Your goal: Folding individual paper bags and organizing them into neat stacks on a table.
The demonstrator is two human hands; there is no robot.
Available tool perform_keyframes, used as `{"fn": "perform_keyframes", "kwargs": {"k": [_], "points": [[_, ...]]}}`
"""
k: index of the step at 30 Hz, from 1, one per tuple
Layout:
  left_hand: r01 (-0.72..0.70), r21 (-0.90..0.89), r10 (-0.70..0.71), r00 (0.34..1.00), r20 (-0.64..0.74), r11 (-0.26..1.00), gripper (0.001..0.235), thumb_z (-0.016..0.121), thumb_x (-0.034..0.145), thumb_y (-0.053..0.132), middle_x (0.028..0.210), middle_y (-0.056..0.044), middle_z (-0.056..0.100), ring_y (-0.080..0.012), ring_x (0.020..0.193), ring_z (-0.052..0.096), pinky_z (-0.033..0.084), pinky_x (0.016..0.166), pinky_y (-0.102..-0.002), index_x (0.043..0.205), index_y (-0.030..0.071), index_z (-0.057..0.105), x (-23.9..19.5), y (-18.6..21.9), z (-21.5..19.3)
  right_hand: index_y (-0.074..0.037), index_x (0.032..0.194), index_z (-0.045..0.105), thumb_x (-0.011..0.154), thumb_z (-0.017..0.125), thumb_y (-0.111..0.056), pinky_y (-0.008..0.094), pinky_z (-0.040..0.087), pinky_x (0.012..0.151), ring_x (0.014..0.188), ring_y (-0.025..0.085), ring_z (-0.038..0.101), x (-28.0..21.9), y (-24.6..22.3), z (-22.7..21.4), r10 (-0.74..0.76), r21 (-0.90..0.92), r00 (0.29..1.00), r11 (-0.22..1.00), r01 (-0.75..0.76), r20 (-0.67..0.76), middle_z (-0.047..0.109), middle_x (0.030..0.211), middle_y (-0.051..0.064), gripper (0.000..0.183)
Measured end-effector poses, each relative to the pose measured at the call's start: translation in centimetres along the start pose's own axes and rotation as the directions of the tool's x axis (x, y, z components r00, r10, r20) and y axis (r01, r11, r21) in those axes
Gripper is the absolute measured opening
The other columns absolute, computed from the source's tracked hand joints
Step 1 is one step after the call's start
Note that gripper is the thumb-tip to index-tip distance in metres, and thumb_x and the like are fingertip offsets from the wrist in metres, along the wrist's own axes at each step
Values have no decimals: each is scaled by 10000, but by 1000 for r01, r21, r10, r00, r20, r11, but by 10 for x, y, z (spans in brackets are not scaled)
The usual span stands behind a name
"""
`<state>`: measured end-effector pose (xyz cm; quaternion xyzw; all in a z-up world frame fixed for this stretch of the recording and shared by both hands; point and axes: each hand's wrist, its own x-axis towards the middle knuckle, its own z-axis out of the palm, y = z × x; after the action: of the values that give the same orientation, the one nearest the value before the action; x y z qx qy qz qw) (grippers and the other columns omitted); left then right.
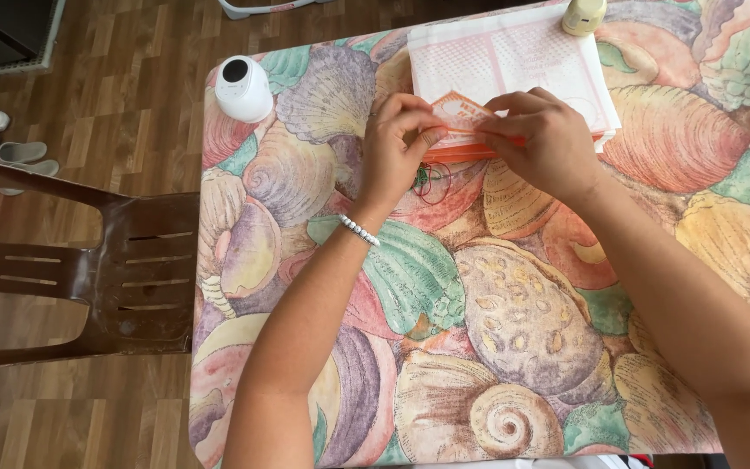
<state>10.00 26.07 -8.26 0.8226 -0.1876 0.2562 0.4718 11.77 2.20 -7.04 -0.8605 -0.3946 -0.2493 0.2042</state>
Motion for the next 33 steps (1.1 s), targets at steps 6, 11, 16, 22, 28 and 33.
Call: {"fn": "perform_keyframes", "kwargs": {"k": [6,11,16,22,28,33], "points": [[-127,88,135,987,-92,988,551,864,805,419,1019,-55,581,-201,960,592,539,854,-306,1069,86,514,-1,3,-10,51,1021,799,1000,829,-4,299,612,790,853,205,688,1,-9,1,328,421,939,870,-258,-102,744,1011,145,65],[-383,303,329,919,215,873,172,812,899,233,996,-19,687,-226,942,611,469,916,-405,1011,104,790,0,-6,-17,43,1060,792,1055,823,-38,305,563,745,858,194,675,-5,-3,6,391,418,903,860,-292,-175,737,995,132,87],[-365,311,328,930,167,877,73,795,889,138,950,-1,718,-241,972,595,444,921,-407,955,105,797,0,-4,-9,61,1115,804,1037,800,-17,353,541,755,915,271,684,-9,-8,-1,202,304,969,941,-151,-145,726,1097,184,111],[-245,286,212,967,143,926,65,738,908,76,975,15,700,-212,990,611,436,915,-357,948,126,729,2,-1,-1,-41,1103,832,974,855,-98,396,562,784,971,282,670,-9,-7,2,38,107,994,994,-27,-104,751,1155,112,144],[-140,91,135,989,56,986,173,809,826,31,961,-8,636,-204,941,622,494,824,-321,920,101,681,5,9,-7,-33,1075,829,1013,803,-38,402,523,759,901,296,625,-6,-4,6,88,192,992,979,-69,-92,750,1083,96,67],[-102,60,100,994,37,993,379,872,766,59,1078,-43,603,-228,1049,626,533,902,-330,1051,82,624,3,8,-10,-33,1070,829,1032,833,-107,377,466,737,823,247,555,-4,-4,9,200,264,978,948,-179,-56,718,939,68,84]]}}
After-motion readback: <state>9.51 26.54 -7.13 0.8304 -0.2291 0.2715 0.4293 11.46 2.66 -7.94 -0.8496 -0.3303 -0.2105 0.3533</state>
